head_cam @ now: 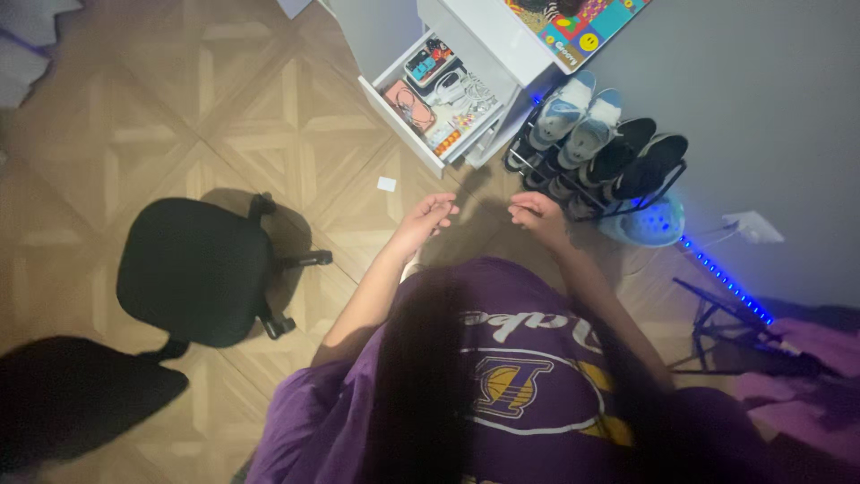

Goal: The person organizes small items from a white surface into a drawer. They pick up dice, a small toy car, keys, and several cables, coil the cables, and place them into the open drawer before closing it.

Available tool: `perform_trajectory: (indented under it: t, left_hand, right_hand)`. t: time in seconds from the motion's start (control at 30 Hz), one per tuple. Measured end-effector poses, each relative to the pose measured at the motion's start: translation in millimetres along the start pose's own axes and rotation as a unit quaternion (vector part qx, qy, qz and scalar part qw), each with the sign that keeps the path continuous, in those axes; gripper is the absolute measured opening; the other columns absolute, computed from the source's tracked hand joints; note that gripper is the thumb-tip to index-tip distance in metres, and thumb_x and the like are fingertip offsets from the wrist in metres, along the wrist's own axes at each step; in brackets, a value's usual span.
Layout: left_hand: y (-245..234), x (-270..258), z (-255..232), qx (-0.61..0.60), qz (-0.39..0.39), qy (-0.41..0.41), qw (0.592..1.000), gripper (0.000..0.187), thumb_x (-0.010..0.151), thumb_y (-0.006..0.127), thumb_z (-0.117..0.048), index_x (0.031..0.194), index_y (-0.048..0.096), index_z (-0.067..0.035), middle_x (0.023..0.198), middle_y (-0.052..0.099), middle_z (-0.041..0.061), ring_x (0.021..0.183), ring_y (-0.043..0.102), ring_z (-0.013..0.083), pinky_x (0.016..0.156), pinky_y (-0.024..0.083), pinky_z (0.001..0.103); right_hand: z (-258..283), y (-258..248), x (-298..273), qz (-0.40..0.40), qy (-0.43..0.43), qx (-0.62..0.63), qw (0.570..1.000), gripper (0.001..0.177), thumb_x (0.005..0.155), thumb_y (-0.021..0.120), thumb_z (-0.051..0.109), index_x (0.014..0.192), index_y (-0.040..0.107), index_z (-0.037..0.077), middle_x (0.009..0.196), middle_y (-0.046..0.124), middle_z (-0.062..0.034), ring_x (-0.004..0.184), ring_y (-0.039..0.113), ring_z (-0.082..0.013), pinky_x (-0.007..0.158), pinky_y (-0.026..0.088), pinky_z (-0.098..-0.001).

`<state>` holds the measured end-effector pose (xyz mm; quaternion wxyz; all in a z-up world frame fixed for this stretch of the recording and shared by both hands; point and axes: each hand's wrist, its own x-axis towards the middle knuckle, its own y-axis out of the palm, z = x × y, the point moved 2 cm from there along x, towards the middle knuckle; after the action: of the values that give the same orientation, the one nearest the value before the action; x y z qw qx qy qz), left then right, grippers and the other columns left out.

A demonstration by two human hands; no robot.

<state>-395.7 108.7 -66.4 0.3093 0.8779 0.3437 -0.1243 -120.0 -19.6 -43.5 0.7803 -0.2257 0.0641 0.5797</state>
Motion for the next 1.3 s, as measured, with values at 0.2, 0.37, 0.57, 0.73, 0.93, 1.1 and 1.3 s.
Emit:
perform_trajectory:
  t: [0.2, 0.37, 0.57, 0.73, 0.93, 1.1, 1.3]
  left_hand:
    - [-73, -19, -27, 0.047, -0.007, -0.001, 0.999, 0.043, 0.101, 0.058, -0.034, 0.139, 0.058, -0.013, 0.116, 0.07, -0.004, 0.092, 0.059, 0.007, 0.079, 0.046, 0.023]
    - [-111, -31, -43, 0.045, -0.022, -0.012, 0.999, 0.043, 0.101, 0.057, -0.036, 0.139, 0.059, -0.016, 0.119, 0.071, -0.003, 0.096, 0.061, 0.0084, 0.083, 0.047, 0.025]
    - [-153, -11, -52, 0.026, -0.051, -0.035, 0.998, 0.041, 0.101, 0.057, -0.033, 0.138, 0.06, -0.018, 0.121, 0.065, -0.004, 0.104, 0.061, 0.007, 0.085, 0.048, 0.026]
    - [-205, 9, -54, -0.003, -0.075, -0.029, 0.997, 0.04, 0.1, 0.058, -0.032, 0.138, 0.06, -0.017, 0.119, 0.069, -0.002, 0.096, 0.063, 0.0093, 0.082, 0.048, 0.026]
    - [-277, 46, -105, 0.038, -0.091, -0.034, 0.995, 0.04, 0.103, 0.056, -0.033, 0.139, 0.059, -0.016, 0.119, 0.069, -0.003, 0.093, 0.06, 0.0061, 0.078, 0.045, 0.023]
    - [-304, 104, -173, 0.07, -0.077, -0.028, 0.994, 0.04, 0.102, 0.057, -0.031, 0.138, 0.06, -0.013, 0.118, 0.071, 0.0, 0.091, 0.059, 0.007, 0.079, 0.046, 0.023]
    - [-290, 178, -208, 0.134, -0.006, -0.02, 0.991, 0.04, 0.101, 0.056, -0.029, 0.138, 0.059, -0.012, 0.12, 0.071, 0.0, 0.097, 0.061, 0.0088, 0.08, 0.047, 0.024]
  right_hand:
    - [17, 75, 19, -0.04, -0.059, 0.002, 0.997, 0.03, 0.093, 0.074, 0.014, 0.122, 0.07, 0.008, 0.106, 0.075, -0.0032, 0.093, 0.07, -0.0106, 0.081, 0.055, -0.0261]
    - [29, 110, 35, -0.037, -0.017, -0.008, 0.999, 0.03, 0.094, 0.073, 0.018, 0.123, 0.069, 0.009, 0.107, 0.073, -0.0022, 0.091, 0.068, -0.0104, 0.08, 0.056, -0.0279]
    - [37, 138, 86, -0.037, -0.018, 0.001, 0.999, 0.033, 0.092, 0.075, 0.018, 0.122, 0.069, 0.008, 0.104, 0.072, -0.0046, 0.088, 0.068, -0.012, 0.076, 0.057, -0.0297]
    - [26, 158, 157, -0.017, -0.053, -0.03, 0.998, 0.034, 0.094, 0.073, 0.019, 0.125, 0.068, 0.008, 0.103, 0.074, -0.0045, 0.093, 0.07, -0.0114, 0.079, 0.057, -0.028]
    - [28, 198, 283, -0.034, -0.054, 0.007, 0.998, 0.035, 0.091, 0.075, 0.015, 0.123, 0.066, 0.006, 0.104, 0.072, -0.0063, 0.085, 0.071, -0.0143, 0.075, 0.057, -0.0295]
    - [48, 213, 348, -0.046, -0.064, 0.101, 0.992, 0.034, 0.094, 0.073, 0.013, 0.126, 0.064, 0.005, 0.107, 0.07, -0.0067, 0.09, 0.068, -0.0153, 0.077, 0.056, -0.0301]
    - [69, 185, 360, -0.083, -0.065, 0.092, 0.99, 0.036, 0.096, 0.069, 0.012, 0.131, 0.063, 0.007, 0.109, 0.067, -0.0066, 0.097, 0.067, -0.0146, 0.084, 0.057, -0.0298]
